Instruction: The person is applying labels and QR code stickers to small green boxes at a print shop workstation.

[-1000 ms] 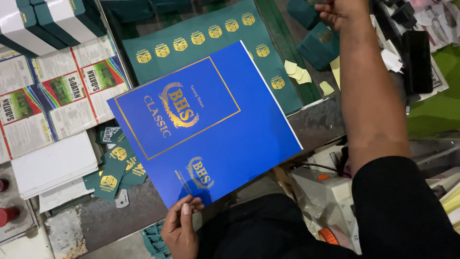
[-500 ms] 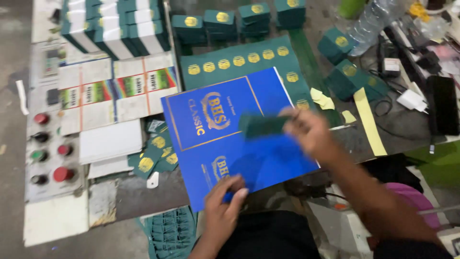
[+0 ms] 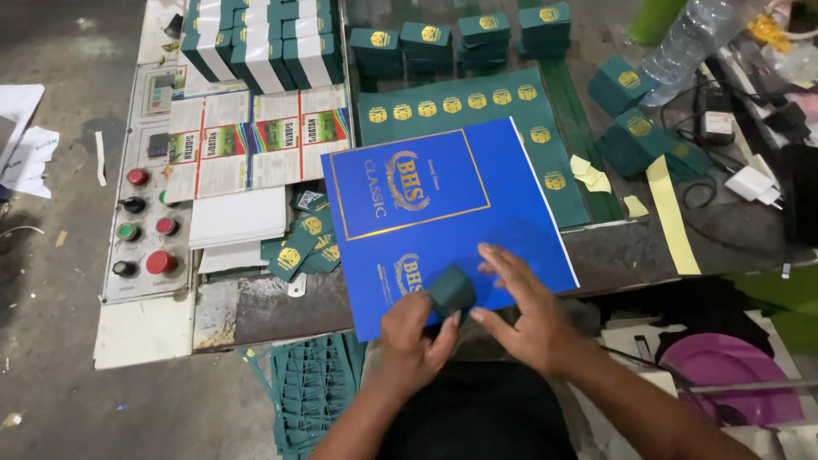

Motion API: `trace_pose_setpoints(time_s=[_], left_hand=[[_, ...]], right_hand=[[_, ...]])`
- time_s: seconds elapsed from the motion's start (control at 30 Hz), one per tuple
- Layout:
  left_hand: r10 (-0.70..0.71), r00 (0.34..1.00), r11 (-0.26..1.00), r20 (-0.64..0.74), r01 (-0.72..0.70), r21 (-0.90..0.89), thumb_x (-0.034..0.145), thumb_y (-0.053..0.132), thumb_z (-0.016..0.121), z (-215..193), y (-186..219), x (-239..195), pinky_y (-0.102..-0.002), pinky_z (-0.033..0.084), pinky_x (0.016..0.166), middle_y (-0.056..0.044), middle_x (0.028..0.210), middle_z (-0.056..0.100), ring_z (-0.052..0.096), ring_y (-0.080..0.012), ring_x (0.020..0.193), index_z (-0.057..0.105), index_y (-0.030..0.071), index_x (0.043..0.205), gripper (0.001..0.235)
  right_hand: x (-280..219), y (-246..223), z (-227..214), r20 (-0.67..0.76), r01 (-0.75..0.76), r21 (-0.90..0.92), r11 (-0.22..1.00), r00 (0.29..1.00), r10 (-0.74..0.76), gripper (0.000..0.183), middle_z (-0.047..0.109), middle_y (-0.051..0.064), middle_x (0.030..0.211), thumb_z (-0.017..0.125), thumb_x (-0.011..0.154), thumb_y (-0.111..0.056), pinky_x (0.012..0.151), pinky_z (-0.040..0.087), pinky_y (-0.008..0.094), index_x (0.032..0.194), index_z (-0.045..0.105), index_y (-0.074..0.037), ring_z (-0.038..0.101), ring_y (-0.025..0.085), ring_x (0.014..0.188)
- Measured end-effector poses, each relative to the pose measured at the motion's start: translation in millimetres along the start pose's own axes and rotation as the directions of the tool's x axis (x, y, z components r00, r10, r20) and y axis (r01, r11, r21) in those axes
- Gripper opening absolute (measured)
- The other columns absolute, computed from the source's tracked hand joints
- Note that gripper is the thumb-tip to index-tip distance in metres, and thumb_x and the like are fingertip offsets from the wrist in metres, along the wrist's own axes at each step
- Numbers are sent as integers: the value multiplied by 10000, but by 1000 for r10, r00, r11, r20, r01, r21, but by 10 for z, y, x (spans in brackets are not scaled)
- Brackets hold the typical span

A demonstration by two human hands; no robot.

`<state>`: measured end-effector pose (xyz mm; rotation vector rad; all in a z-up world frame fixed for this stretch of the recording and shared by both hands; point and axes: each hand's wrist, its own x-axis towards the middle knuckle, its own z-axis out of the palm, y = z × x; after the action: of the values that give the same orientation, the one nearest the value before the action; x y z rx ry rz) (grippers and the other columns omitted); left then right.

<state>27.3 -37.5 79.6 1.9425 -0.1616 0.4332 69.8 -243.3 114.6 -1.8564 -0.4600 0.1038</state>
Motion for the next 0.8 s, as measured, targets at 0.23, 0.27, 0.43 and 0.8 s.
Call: trace_pose_setpoints(time_s=[0.23, 0.27, 0.43, 0.8], left_hand=[[382, 798, 840, 466, -510, 184, 760, 157, 782, -234, 166, 244, -491, 541, 918, -181, 1005, 707, 686, -395, 932, 623, 0, 938, 286], [386, 789, 842, 479, -513, 165, 760, 157, 782, -219, 161, 246, -491, 541, 918, -181, 1005, 707, 686, -395, 932, 623, 0, 938, 286], [357, 789, 814, 500, -526, 249, 754, 156, 786, -178, 90, 267, -496, 510, 927, -174, 982, 700, 681, -384, 897, 624, 13, 903, 262], [346, 933, 857, 97, -357, 372, 843, 128, 801, -390, 6, 350, -518, 445, 1095, -225, 1324, 640, 623, -399, 1245, 567, -41, 1277, 521]], right_hand=[[-22, -120, -269, 403, 518, -517, 682, 850, -340, 388, 681, 86, 1240, 709, 882, -97, 1016, 479, 453, 1268, 680, -83, 637, 284, 1201], [-14, -124, -270, 389, 498, -528, 688, 862, -326, 388, 681, 86, 1240, 709, 882, -97, 1016, 479, 453, 1268, 680, -83, 637, 284, 1201], [76, -185, -290, 455, 577, -449, 682, 805, -381, 302, 677, 109, 1172, 685, 876, -107, 963, 478, 463, 1172, 670, -47, 640, 315, 1143], [1091, 566, -1546, -208, 105, -425, 899, 955, -210, 291, 731, 120, 1137, 743, 989, -109, 890, 601, 346, 1274, 713, -61, 711, 215, 1011]])
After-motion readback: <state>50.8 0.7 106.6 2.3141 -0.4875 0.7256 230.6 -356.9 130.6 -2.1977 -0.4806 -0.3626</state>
